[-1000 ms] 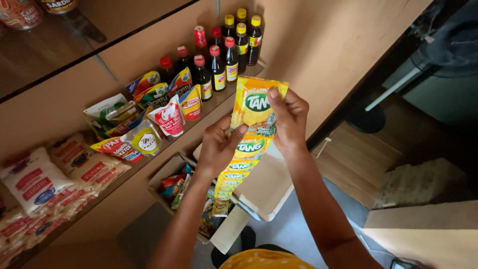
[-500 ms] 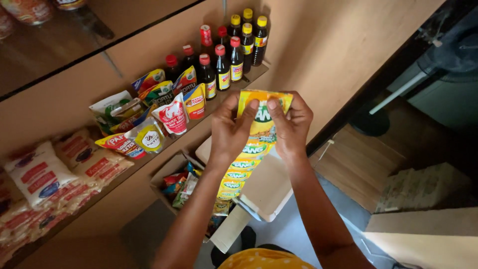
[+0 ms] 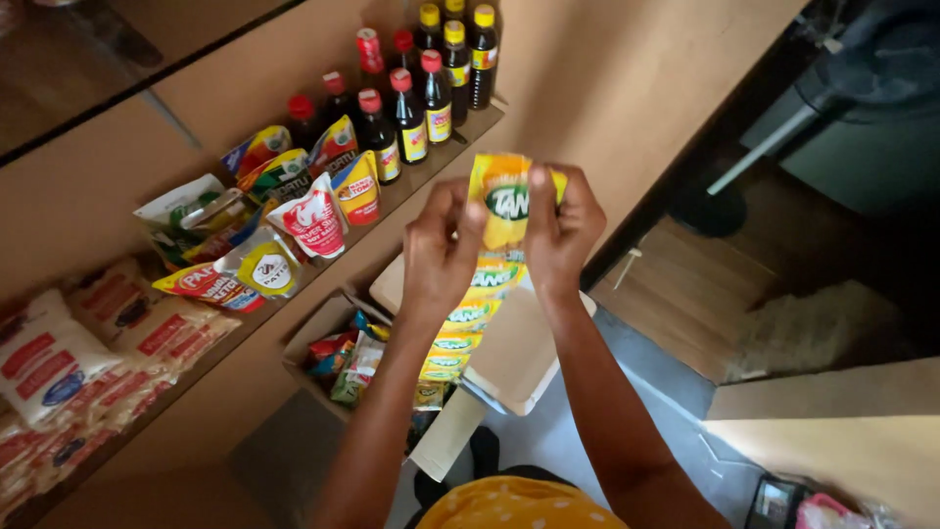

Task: Organizing and restocking various condiments, seasoning packets, and canned goods on shelves in a storage room.

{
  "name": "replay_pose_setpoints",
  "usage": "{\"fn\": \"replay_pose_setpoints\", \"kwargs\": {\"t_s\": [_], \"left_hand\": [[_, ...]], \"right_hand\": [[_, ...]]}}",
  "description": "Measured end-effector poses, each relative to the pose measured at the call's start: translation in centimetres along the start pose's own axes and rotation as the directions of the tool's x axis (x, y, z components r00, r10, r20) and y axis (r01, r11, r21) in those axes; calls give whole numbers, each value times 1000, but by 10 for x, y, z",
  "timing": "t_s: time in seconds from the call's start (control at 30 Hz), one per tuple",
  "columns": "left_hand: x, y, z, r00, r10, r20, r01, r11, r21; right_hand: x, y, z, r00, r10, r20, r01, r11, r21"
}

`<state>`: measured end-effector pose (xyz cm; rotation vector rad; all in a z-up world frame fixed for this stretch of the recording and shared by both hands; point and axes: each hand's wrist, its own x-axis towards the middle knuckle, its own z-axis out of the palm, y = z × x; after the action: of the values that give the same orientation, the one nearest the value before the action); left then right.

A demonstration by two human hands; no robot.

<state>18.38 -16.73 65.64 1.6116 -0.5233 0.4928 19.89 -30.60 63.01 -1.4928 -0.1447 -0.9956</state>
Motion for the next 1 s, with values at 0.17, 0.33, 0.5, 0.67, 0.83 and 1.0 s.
{"fn": "replay_pose_setpoints", "kwargs": {"t_s": [0.17,0.33,0.5,0.67,0.83,1.0], "left_hand": [[-10,-8,9,999,-52,7,50,985,164],[-4,-17,19,995,9,-102,4,992,125],[-6,-25,17,993,-64,-97,72,993,91],[-8,-14,-2,995,10,98,7,986,-169],[-16,-24,-1,968,-177,179,184,983,-24],[-5,-20,5,982,-184,33,182,982,52]], "right_hand": [[2,-8,1,987,157,37,-161,964,210],[-29,8,-5,967,172,190,-225,926,303],[-40,11,-1,966,188,177,-223,953,203],[-22,17,-5,960,256,109,-272,945,179],[-17,17,-8,938,324,119,-345,884,315],[-38,7,-5,954,208,217,-253,944,209]]}}
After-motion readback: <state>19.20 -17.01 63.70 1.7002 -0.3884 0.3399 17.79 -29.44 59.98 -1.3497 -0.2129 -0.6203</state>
